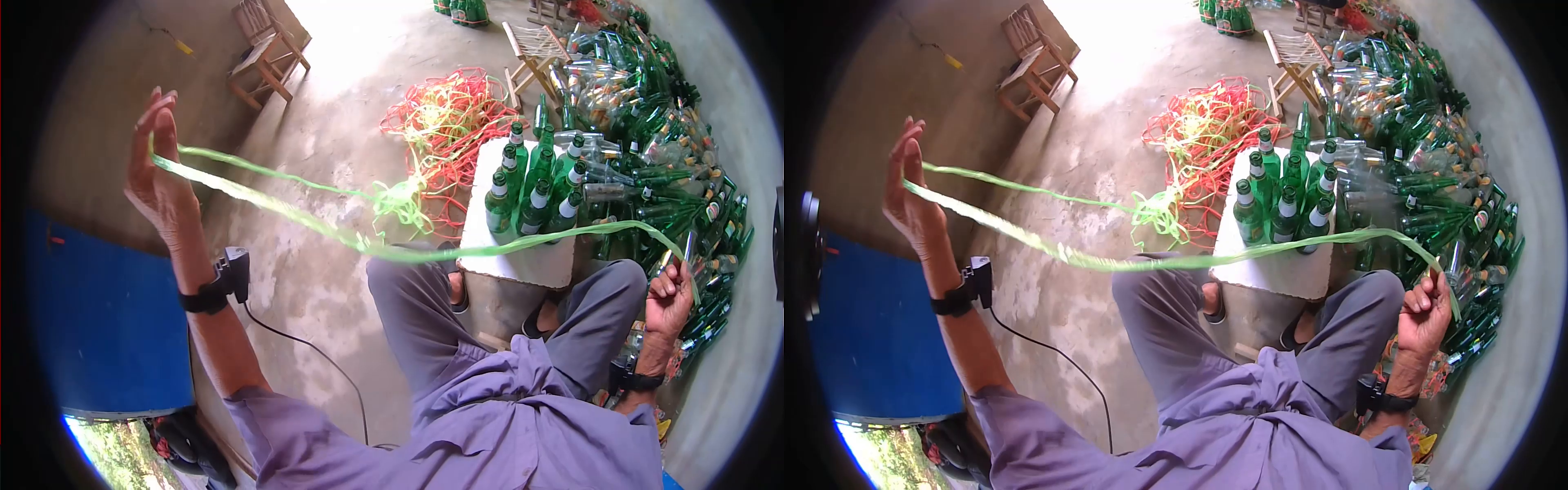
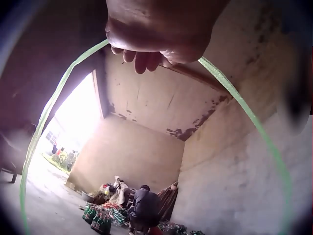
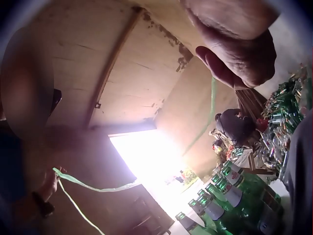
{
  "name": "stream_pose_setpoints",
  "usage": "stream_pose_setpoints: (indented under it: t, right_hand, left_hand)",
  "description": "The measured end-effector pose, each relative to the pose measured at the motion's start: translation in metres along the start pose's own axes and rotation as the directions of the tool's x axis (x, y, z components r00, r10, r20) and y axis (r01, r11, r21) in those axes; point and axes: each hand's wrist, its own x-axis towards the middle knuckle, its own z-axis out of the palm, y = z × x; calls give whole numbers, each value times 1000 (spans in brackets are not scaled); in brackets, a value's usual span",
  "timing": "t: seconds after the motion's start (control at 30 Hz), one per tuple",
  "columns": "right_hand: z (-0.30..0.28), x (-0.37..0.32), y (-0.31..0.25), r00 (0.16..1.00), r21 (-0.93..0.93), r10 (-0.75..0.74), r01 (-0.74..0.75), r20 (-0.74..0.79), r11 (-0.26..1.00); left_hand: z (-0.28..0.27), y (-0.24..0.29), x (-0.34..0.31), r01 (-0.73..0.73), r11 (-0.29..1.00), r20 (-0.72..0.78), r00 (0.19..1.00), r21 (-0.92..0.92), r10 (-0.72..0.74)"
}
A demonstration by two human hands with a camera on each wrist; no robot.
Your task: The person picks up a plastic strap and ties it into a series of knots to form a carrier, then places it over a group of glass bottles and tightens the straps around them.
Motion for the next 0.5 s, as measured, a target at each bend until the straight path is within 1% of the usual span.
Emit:
stream_pose_setpoints:
  t: [0.03, 0.1, 0.13, 0.17, 0.2, 0.27, 0.3, 0.33, 0.37, 0.4, 0.43, 0.47, 0.5]
  right_hand:
    - [12, -4, 9, 999, -4, 32, -32, 9, 999]
    - [31, -12, 29, 993, 0, 88, -89, 77, 996]
    - [41, -16, 38, 988, -7, 114, -114, 100, 993]
    - [38, -16, 46, 971, -32, 154, -150, 182, 988]
    - [48, -24, 57, 971, -3, 181, -182, 156, 983]
    - [74, -44, 76, 954, -132, 223, -200, 199, 971]
    - [83, -53, 84, 932, -146, 278, -250, 232, 957]
    - [89, -61, 93, 905, -163, 334, -300, 265, 940]
    - [96, -68, 100, 906, -163, 332, -297, 262, 941]
    - [102, -76, 107, 868, -225, 395, -338, 299, 914]
    - [105, -81, 112, 823, -287, 460, -376, 333, 881]
    - [103, -85, 118, 821, -287, 460, -376, 337, 881]
    - [98, -90, 125, 792, -272, 535, -468, 294, 841]
  left_hand:
    - [4, 14, 5, 1, 1000, 1, 1000, 5, -1]
    - [14, 35, 9, 89, 970, 139, 989, -225, -59]
    - [21, 41, 4, 88, 971, 135, 989, -223, -58]
    - [29, 46, -4, 152, 898, 231, 971, -412, -58]
    - [40, 52, -13, 228, 784, 323, 946, -577, -36]
    - [65, 80, -46, 363, 734, 473, 879, -574, -65]
    - [78, 94, -70, 345, 824, 530, 846, -449, -65]
    - [87, 97, -94, 401, 812, 659, 751, -425, -26]
    - [103, 109, -116, 362, 810, 685, 726, -461, 66]
    - [113, 117, -134, 305, 872, 776, 618, -383, 125]
    - [130, 123, -163, 338, 824, 762, 627, -454, 162]
    - [142, 127, -191, 233, 861, 765, 598, -452, 240]
    - [149, 137, -211, 181, 891, 785, 565, -417, 253]
